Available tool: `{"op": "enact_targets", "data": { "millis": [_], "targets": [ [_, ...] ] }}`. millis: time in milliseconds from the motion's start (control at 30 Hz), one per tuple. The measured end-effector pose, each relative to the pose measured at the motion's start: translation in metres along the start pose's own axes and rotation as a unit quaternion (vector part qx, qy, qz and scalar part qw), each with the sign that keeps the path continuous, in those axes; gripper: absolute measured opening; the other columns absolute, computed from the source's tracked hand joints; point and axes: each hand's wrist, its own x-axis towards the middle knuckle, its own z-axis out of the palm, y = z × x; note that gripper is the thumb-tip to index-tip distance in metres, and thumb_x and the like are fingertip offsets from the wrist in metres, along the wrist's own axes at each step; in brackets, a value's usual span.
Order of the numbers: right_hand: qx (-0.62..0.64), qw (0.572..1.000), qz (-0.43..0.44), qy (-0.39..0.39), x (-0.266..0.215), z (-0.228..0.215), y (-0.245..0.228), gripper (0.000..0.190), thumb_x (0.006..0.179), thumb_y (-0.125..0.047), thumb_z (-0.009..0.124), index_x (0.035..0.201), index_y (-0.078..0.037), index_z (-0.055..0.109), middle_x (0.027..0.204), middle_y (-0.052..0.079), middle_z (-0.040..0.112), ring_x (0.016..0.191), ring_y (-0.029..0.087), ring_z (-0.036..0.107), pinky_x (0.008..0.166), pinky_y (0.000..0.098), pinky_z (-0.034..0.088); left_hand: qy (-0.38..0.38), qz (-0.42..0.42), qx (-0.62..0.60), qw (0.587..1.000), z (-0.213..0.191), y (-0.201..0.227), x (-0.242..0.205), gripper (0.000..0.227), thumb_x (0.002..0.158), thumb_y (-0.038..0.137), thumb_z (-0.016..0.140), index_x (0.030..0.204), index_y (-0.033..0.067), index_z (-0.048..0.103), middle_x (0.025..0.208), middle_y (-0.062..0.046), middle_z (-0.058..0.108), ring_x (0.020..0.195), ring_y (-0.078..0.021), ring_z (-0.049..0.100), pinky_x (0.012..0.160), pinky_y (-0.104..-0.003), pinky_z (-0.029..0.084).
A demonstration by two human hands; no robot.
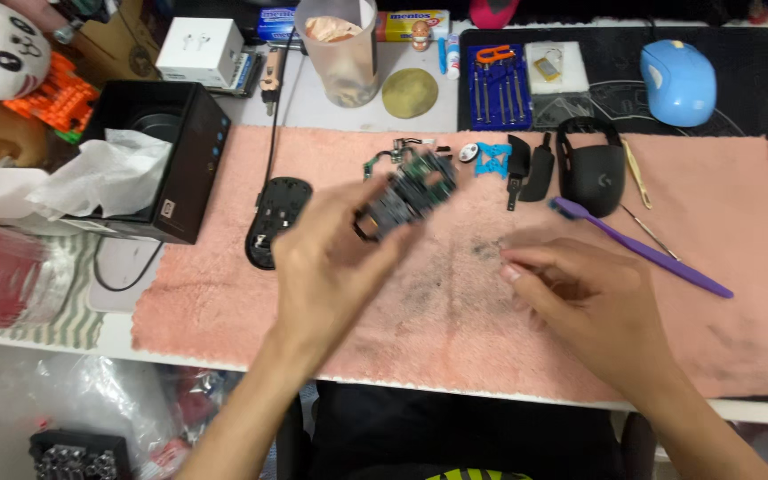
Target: The person assembles a disassembled computer mouse by inserting a scroll wheel into the internal frame, then uses a small screwdriver to tighten screws on the scroll wheel assembly. The person repeatedly adjusts and secures the scroll wheel mechanism while holding the mouse chassis.
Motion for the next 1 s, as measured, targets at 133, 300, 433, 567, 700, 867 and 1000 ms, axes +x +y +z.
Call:
{"op": "enact_targets", "data": {
  "millis": [133,300,433,567,700,867,1000],
  "targets": [
    [-0.054,0.997,-0.047,0.035,-0.003,0.005,0.008,0.027,0.087,-0.013,0.081,0.114,-0.012,0.079,0.095,0.001,0.071,0.071,0.002,0.062,0.062,0.0147,0.047,-0.030,0.005,-0.080,0.996,0.021,0.014,-0.019,0.048,0.086,0.009,0.085,0.127,-0.0036,0.065,0.128,-0.018,0.071,0.119,-0.0265,0.069,0.110,-0.036,0.056],
    [-0.135,0.956,-0.234,0.115,-0.003,0.010,0.009,0.027,0.088,-0.010,0.087,0.113,-0.004,0.077,0.100,0.007,0.063,0.057,0.008,0.050,0.061,0.0201,0.050,-0.011,0.039,-0.101,0.994,0.045,0.016,-0.040,0.044,0.087,0.007,0.085,0.123,-0.0042,0.064,0.118,-0.017,0.073,0.110,-0.0268,0.071,0.102,-0.036,0.061],
    [-0.132,0.949,-0.263,0.116,-0.005,0.013,0.010,0.013,0.090,-0.002,0.083,0.101,-0.001,0.078,0.095,0.010,0.063,0.061,0.010,0.050,0.056,0.0198,0.044,-0.012,0.053,-0.098,0.994,0.050,0.017,-0.044,0.039,0.088,0.003,0.084,0.122,-0.0033,0.064,0.117,-0.014,0.073,0.107,-0.0265,0.071,0.100,-0.035,0.061],
    [-0.133,0.950,-0.257,0.114,-0.004,0.014,0.011,0.018,0.089,0.001,0.083,0.106,-0.001,0.075,0.097,0.010,0.061,0.068,0.011,0.056,0.059,0.0190,0.052,0.001,0.052,-0.092,0.994,0.051,0.016,-0.044,0.038,0.088,0.004,0.084,0.120,-0.0030,0.065,0.115,-0.014,0.073,0.106,-0.0260,0.071,0.098,-0.033,0.060],
    [-0.095,0.959,-0.247,0.100,-0.003,0.015,0.011,0.020,0.087,0.000,0.084,0.105,0.000,0.076,0.097,0.010,0.062,0.067,0.010,0.055,0.057,0.0170,0.051,-0.007,0.067,-0.074,0.995,0.050,0.016,-0.043,0.036,0.090,0.004,0.082,0.121,-0.0039,0.064,0.115,-0.014,0.073,0.104,-0.0268,0.070,0.096,-0.033,0.061],
    [-0.043,0.981,-0.171,0.081,-0.005,0.008,0.002,0.009,0.085,0.000,0.081,0.092,-0.004,0.077,0.093,0.007,0.072,0.079,0.011,0.066,0.061,0.0184,0.055,-0.002,0.033,-0.076,0.997,0.053,0.010,-0.046,0.042,0.086,0.008,0.086,0.120,-0.0040,0.065,0.115,-0.017,0.074,0.106,-0.0270,0.072,0.100,-0.035,0.060],
    [0.050,0.991,0.118,-0.034,0.008,-0.021,0.003,0.019,0.081,-0.008,0.082,0.100,-0.004,0.084,0.098,0.006,0.086,0.081,0.010,0.075,0.076,0.0201,0.061,-0.001,-0.126,-0.148,0.981,0.050,0.021,-0.038,0.041,0.080,0.009,0.087,0.115,-0.0010,0.068,0.122,-0.010,0.075,0.100,-0.0158,0.076,0.092,-0.025,0.064]
  ]
}}
